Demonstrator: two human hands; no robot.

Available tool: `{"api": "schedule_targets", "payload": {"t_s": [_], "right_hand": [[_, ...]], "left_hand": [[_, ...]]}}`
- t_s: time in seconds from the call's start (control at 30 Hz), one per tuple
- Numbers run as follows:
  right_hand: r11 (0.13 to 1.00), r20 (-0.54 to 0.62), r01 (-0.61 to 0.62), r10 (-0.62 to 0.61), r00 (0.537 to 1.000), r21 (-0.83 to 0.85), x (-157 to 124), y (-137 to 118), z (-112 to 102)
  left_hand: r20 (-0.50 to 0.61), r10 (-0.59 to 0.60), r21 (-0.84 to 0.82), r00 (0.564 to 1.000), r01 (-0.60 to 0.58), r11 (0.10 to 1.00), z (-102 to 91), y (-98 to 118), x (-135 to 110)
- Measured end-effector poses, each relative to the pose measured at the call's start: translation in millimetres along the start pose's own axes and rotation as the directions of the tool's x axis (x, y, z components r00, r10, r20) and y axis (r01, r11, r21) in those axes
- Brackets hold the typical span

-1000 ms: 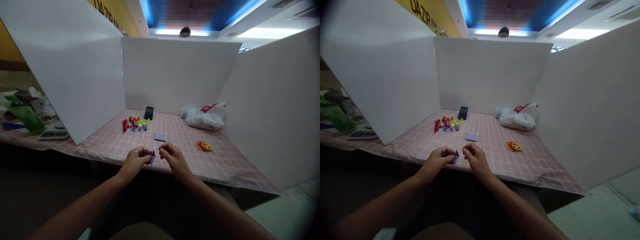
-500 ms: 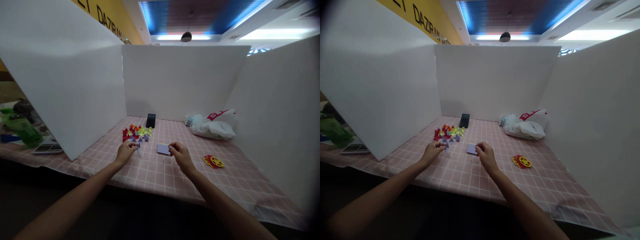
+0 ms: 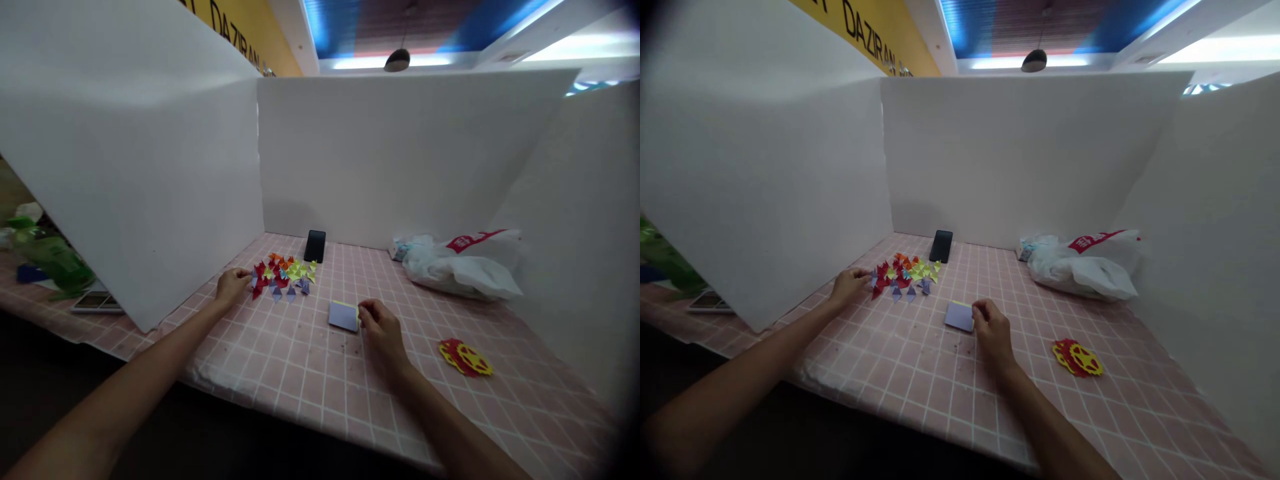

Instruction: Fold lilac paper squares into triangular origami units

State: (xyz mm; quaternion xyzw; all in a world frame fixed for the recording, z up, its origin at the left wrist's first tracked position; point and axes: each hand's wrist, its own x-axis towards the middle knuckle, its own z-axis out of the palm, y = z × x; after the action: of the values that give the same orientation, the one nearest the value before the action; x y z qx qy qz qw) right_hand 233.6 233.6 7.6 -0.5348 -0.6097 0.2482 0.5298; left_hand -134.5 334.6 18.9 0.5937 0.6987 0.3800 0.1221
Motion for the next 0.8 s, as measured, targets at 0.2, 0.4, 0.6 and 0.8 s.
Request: {"api": "schedule_targets", "payload": {"t_s": [0.2,0.4,0.6,0.8], "right_hand": [[0.996,0.017,-0.064,0.063,0.998,0.060,2,2,-6],[0.983,0.030,-0.110,0.106,0.994,0.145,0,-5,-10],[0.964,0.049,-0.181,0.175,0.983,0.193,-3,-8,-11],[0.941,0.041,-0.241,0.238,0.970,0.236,-2,-8,-10]], "left_hand": [[0.007,0.002,0.103,1.000,-0.003,0.995,9.8,-22,19],[0.055,0.046,0.214,0.997,-0.057,0.975,13.0,-29,32],[0.109,0.091,0.248,0.990,-0.115,0.962,15.8,-32,35],[0.079,0.090,0.225,0.993,-0.106,0.968,17.0,-36,35]]}}
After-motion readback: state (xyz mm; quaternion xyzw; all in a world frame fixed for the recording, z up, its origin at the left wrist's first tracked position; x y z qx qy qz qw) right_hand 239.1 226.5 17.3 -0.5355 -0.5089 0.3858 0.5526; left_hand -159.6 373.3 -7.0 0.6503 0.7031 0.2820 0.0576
